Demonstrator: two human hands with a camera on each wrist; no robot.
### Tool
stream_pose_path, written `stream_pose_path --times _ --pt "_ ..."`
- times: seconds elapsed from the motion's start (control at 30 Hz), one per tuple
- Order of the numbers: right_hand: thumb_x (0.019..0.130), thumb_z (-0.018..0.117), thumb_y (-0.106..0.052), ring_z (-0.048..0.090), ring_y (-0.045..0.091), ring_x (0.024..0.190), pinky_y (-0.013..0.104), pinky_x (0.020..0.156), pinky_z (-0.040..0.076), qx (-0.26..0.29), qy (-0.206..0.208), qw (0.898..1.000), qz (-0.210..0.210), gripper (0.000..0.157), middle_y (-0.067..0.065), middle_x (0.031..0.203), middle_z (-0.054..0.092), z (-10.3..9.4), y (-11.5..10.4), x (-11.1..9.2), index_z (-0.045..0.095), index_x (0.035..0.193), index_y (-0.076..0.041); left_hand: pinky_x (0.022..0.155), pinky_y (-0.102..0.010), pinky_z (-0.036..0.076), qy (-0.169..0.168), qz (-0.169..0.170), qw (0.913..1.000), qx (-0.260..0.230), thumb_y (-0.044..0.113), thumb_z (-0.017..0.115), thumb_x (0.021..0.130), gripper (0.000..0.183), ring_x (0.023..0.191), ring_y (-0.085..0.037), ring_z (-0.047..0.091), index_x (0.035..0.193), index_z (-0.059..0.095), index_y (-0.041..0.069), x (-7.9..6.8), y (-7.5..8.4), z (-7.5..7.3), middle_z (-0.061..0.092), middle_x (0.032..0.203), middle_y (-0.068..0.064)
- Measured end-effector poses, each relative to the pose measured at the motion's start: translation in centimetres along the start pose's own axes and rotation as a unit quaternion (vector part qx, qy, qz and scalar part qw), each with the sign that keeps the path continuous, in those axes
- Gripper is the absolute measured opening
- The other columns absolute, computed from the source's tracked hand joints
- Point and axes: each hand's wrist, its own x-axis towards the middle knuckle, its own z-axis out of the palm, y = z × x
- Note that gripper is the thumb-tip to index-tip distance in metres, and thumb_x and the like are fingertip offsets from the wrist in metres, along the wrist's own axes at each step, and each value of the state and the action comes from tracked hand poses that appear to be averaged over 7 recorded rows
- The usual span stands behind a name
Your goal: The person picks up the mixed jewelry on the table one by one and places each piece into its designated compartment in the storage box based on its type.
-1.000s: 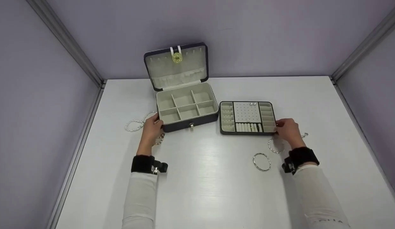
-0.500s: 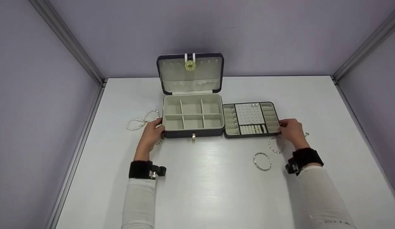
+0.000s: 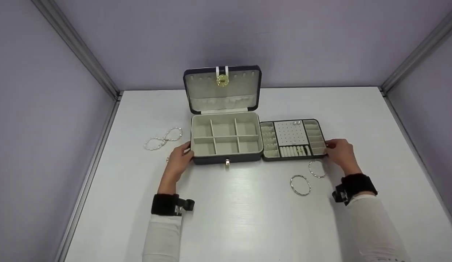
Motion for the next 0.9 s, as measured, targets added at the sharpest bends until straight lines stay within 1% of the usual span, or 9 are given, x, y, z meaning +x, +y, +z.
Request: stream_pose_path --times 0.13,0.23,0.3,0.37,0.47,0.57,0.63,0.73,0.9 --pt "0.089 0.056 -0.003 0.062 0.04 0.098 0.043 0.08 0.05 0.004 -0.005 1.0 0.0 0.037 0.031 0.112 0.064 -0.1 0.1 -0.1 0.06 0.123 0.013 0.103 -0.035 0.042 0.001 -0.007 0.9999 0.009 0.006 0.046 0.097 0.053 0.135 -0.033 0.042 0.147 0.036 -0.006 -0.3 0.1 0.0 0.039 0.15 -0.021" --pt "0.091 0.055 -0.004 0.061 0.042 0.102 0.047 0.084 0.05 0.005 -0.015 1.0 -0.006 0.037 0.032 0.114 0.063 -0.2 0.2 -0.2 0.059 0.123 0.014 0.103 -0.034 0.042 -0.003 -0.016 0.9998 0.009 0.007 0.046 0.098 0.053 0.135 -0.032 0.041 0.148 0.034 -0.005 -0.5 0.2 0.0 0.038 0.151 -0.021" --pt "0.093 0.055 -0.006 0.06 0.044 0.105 0.051 0.089 0.048 0.002 -0.017 1.0 -0.016 0.036 0.033 0.115 0.062 -0.3 0.2 -0.5 0.059 0.123 0.015 0.104 -0.034 0.042 -0.006 -0.018 0.9998 0.007 0.007 0.046 0.099 0.053 0.136 -0.032 0.041 0.148 0.033 -0.006 -0.5 0.2 -0.1 0.037 0.151 -0.021" --pt "0.095 0.054 -0.008 0.059 0.046 0.105 0.053 0.09 0.046 -0.001 -0.014 1.0 -0.023 0.037 0.034 0.115 0.061 -0.5 0.2 -1.0 0.058 0.123 0.016 0.104 -0.034 0.041 -0.008 -0.019 0.9998 0.006 0.008 0.046 0.099 0.053 0.136 -0.033 0.04 0.149 0.032 -0.006 -0.6 0.2 -0.2 0.036 0.151 -0.022" --pt "0.096 0.054 -0.01 0.06 0.045 0.1 0.052 0.085 0.049 -0.005 -0.005 1.0 -0.022 0.039 0.034 0.111 0.062 -0.7 0.1 -2.1 0.056 0.122 0.017 0.105 -0.036 0.04 -0.012 -0.015 0.9998 0.002 0.008 0.047 0.1 0.053 0.137 -0.034 0.038 0.148 0.032 -0.007 -0.6 0.2 -0.2 0.035 0.151 -0.023" --pt "0.095 0.055 -0.012 0.061 0.04 0.09 0.046 0.074 0.049 -0.016 -0.01 1.0 -0.011 0.037 0.03 0.102 0.063 -1.0 0.1 -3.2 0.058 0.118 0.016 0.106 -0.038 0.039 -0.015 -0.009 0.9998 -0.005 0.008 0.046 0.101 0.052 0.137 -0.036 0.037 0.148 0.031 -0.008 -0.7 0.3 -0.3 0.035 0.151 -0.024" --pt "0.095 0.056 -0.014 0.062 0.035 0.084 0.042 0.069 0.048 -0.025 -0.024 0.999 -0.003 0.034 0.027 0.097 0.064 -1.2 0.0 -3.7 0.06 0.113 0.014 0.106 -0.039 0.039 -0.015 -0.007 0.9998 -0.014 0.007 0.046 0.101 0.051 0.137 -0.038 0.037 0.148 0.032 -0.009 -0.7 0.3 -0.4 0.035 0.15 -0.025" --pt "0.095 0.057 -0.015 0.062 0.026 0.074 0.035 0.063 0.046 -0.034 -0.061 0.998 0.01 0.032 0.022 0.092 0.065 -1.4 0.0 -4.2 0.061 0.11 0.012 0.106 -0.039 0.04 -0.007 -0.013 0.9997 -0.021 0.006 0.048 0.1 0.051 0.136 -0.037 0.039 0.147 0.034 -0.008 -0.7 0.4 -0.4 0.037 0.149 -0.026" --pt "0.092 0.059 -0.012 0.06 0.014 0.063 0.03 0.057 0.047 -0.03 -0.114 0.993 0.029 0.03 0.012 0.079 0.068 -1.3 0.2 -4.4 0.061 0.109 0.012 0.106 -0.039 0.04 0.005 -0.019 0.9997 -0.011 0.007 0.05 0.099 0.051 0.134 -0.037 0.042 0.146 0.036 -0.008 -0.6 0.5 -0.4 0.039 0.147 -0.026"
